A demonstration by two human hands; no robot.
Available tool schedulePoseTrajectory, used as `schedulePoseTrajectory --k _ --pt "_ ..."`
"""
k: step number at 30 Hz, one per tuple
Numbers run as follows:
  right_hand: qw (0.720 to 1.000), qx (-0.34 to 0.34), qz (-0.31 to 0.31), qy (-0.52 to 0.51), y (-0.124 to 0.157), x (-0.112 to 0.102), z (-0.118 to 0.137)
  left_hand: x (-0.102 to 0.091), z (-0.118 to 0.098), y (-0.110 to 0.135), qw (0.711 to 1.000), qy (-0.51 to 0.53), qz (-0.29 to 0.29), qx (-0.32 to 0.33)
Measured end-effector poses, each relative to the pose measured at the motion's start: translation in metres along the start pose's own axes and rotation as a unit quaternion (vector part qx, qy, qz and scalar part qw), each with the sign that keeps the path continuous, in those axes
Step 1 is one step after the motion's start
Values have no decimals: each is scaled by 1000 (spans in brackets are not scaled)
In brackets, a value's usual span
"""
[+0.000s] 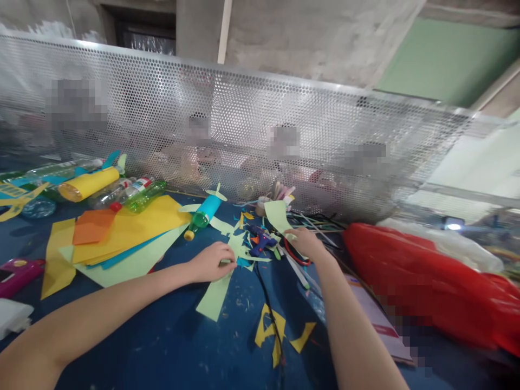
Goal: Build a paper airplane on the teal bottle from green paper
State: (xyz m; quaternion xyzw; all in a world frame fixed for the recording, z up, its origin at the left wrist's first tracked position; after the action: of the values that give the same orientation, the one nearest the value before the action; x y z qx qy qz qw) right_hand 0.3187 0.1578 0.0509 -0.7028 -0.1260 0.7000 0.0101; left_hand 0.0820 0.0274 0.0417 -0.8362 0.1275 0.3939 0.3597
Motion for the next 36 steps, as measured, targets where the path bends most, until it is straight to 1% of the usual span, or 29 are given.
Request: schedulePoseTrajectory --k 3,9,16,23,29,36 --pt "1000 -6 -1 -19 1 -4 6 0 3 1 1000 -1 -7 -6" --pt "996 -26 75 -50 2 11 21 -3 4 1 1000 -10 -15 -12" --pt "992 -33 101 -66 5 13 28 -3 -5 4 999 -30 -15 21" --pt "988 -29 122 -86 5 16 29 -2 -7 4 998 -43 -11 33" --pt "990 2 116 -82 5 14 31 -1 -10 4 998 -56 6 35" --pt "991 82 80 -66 0 9 23 0 -11 4 996 -75 6 38"
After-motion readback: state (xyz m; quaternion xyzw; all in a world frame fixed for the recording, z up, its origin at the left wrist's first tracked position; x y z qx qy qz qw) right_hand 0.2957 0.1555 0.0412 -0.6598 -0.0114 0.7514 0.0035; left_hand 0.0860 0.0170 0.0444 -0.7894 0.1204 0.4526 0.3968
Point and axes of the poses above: each hand's wrist, its own y-axis away from the middle knuckle, its own x-axis out of the palm, z = x × y, the point moved 9 cm from there along -y, towards the middle knuckle, and after that the axes turned 6 degrees about -z, right-handed, at the moved point
